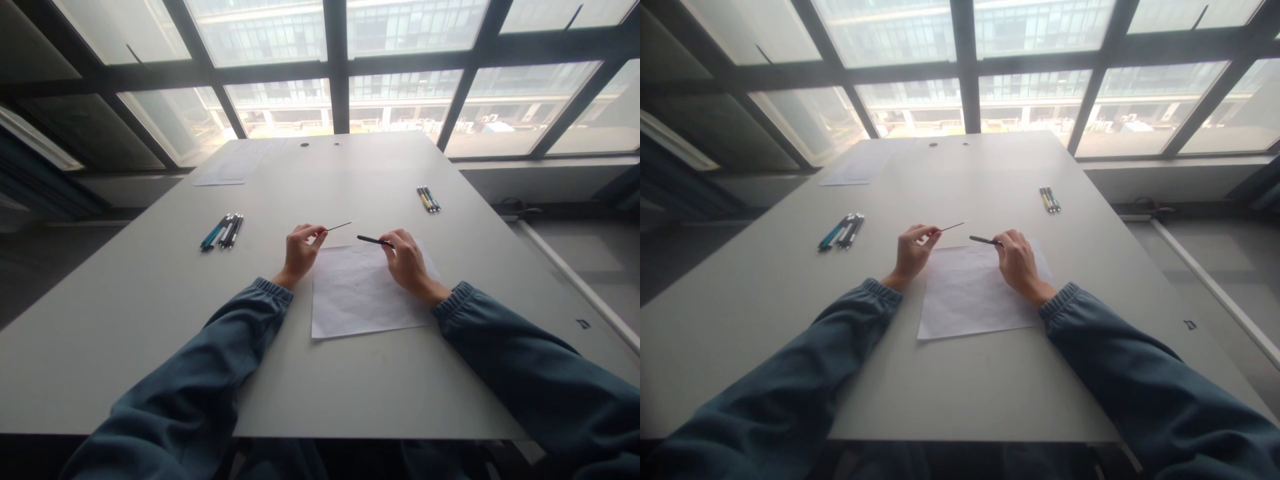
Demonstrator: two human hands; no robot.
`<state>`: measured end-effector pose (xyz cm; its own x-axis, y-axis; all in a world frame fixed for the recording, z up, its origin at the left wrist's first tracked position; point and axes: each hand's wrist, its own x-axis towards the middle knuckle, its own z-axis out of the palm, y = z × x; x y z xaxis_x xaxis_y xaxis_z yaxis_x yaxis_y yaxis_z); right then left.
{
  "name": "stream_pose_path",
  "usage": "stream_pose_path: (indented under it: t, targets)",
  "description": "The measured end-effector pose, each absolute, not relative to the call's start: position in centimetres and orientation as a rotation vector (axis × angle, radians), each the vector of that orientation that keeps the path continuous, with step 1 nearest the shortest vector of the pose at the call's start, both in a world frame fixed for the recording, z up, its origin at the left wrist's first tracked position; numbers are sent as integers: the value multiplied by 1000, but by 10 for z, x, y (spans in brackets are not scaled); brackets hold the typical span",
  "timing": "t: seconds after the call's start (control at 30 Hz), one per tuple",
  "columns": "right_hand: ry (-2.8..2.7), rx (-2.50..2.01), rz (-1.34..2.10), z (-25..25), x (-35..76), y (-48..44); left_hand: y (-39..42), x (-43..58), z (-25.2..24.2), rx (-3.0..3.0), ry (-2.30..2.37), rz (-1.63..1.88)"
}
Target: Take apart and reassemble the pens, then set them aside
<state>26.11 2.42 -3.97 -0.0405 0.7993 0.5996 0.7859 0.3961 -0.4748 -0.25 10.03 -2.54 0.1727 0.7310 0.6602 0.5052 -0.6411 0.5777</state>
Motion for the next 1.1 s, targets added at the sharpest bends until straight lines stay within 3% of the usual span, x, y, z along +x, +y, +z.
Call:
stream_pose_path:
  t: [1.1]
  targets:
    - [-1841,-1540,-112,-39,261,22,102,-10,-20,2619,1017,1388]
